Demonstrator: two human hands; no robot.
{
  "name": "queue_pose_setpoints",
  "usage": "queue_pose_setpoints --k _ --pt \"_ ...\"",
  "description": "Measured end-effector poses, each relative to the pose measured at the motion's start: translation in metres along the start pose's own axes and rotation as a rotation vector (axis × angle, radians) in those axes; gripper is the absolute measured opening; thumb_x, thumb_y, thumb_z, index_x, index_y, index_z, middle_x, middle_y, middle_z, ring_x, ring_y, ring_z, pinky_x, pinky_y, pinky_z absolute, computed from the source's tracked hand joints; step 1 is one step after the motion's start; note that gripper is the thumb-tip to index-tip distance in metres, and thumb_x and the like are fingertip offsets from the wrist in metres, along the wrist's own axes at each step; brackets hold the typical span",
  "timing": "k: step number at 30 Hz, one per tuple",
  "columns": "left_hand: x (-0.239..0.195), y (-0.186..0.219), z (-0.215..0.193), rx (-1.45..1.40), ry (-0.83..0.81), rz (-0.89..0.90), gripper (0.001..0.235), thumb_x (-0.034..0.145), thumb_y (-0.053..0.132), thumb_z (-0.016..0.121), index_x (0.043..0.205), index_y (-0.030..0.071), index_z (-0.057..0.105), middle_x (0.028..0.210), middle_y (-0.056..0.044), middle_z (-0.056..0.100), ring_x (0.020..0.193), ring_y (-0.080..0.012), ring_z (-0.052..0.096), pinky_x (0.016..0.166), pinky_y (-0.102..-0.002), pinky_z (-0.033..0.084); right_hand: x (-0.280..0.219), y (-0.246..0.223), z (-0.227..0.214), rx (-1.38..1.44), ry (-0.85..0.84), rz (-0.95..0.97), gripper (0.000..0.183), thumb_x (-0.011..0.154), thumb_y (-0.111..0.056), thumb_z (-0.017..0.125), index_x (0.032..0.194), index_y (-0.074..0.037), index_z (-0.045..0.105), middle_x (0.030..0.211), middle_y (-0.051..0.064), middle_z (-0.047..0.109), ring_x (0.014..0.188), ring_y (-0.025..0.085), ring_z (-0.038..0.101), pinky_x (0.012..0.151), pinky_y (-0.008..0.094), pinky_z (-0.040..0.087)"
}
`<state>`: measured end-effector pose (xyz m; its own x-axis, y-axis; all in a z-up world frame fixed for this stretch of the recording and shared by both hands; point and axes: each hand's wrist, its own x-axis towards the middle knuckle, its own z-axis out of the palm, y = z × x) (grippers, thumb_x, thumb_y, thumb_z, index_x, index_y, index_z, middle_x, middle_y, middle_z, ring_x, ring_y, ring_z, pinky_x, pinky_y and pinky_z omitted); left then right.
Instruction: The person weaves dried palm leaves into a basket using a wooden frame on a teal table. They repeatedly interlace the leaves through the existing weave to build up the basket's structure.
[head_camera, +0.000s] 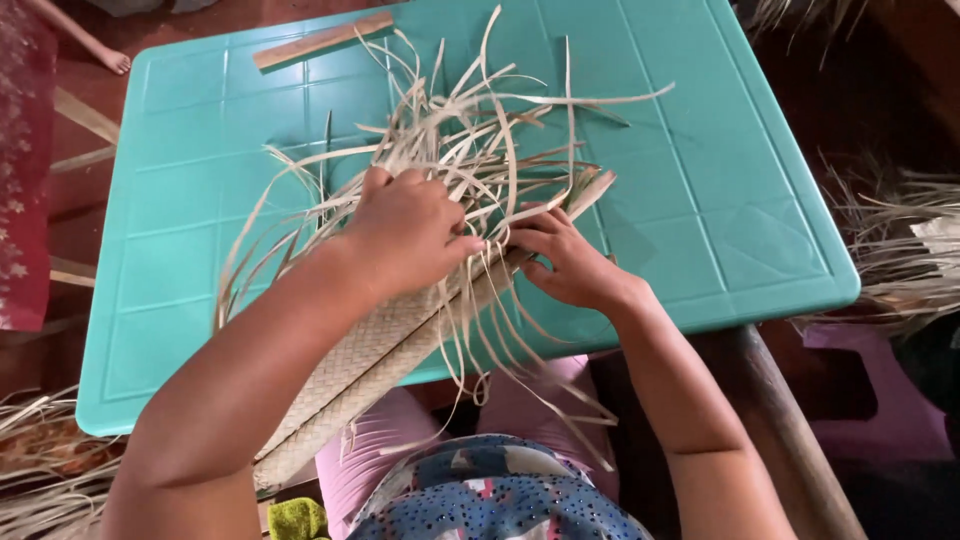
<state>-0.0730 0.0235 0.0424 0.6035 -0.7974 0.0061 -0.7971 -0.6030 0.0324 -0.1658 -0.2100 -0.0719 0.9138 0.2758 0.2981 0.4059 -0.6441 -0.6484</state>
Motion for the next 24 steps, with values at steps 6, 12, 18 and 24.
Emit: queue_pose_setpoints --k 6,12,18,24 --pt "0.025 -0.017 0.003 -0.224 -0.272 -0.050 0.036 0.092 0.045 0.051 0.082 0.020 0.076 0.081 -0.006 0.071 0.093 -0.0347 0.066 0.089 -0.057 0.039 0.009 -0.022 -0.016 -0.118 -0.169 0.069 0.041 0.087 -0.009 0.065 0.128 -0.007 0.065 0.134 0.013 0.058 0.141 0.039 0.043 0.119 0.050 0.036" --pt "0.028 -0.036 0.019 -0.523 -0.354 -0.118 0.041 0.088 0.042 0.052 0.073 0.006 0.067 0.072 -0.018 0.066 0.080 -0.0392 0.065 0.078 -0.053 0.047 0.002 0.003 0.009 -0.225 -0.146 -0.017 0.053 0.079 -0.017 0.080 0.126 -0.002 0.060 0.126 0.014 0.056 0.136 0.039 0.047 0.118 0.048 0.039" --pt "0.020 -0.040 0.050 -0.716 -0.294 -0.156 0.044 0.086 0.041 0.055 0.063 0.004 0.054 0.057 -0.018 0.054 0.062 -0.0335 0.056 0.063 -0.048 0.044 -0.007 0.011 0.018 -0.173 0.054 -0.147 0.052 0.078 -0.018 0.086 0.120 0.002 0.062 0.120 0.015 0.059 0.134 0.042 0.050 0.117 0.051 0.040" --pt "-0.001 -0.021 -0.011 -0.918 -0.402 -0.231 0.043 0.095 0.053 0.053 0.100 0.011 0.052 0.096 -0.009 0.045 0.093 -0.0303 0.038 0.084 -0.051 0.037 0.005 -0.023 -0.023 0.120 0.047 -0.053 0.034 0.088 0.000 0.066 0.122 0.002 0.067 0.124 0.023 0.067 0.131 0.048 0.055 0.111 0.057 0.043"
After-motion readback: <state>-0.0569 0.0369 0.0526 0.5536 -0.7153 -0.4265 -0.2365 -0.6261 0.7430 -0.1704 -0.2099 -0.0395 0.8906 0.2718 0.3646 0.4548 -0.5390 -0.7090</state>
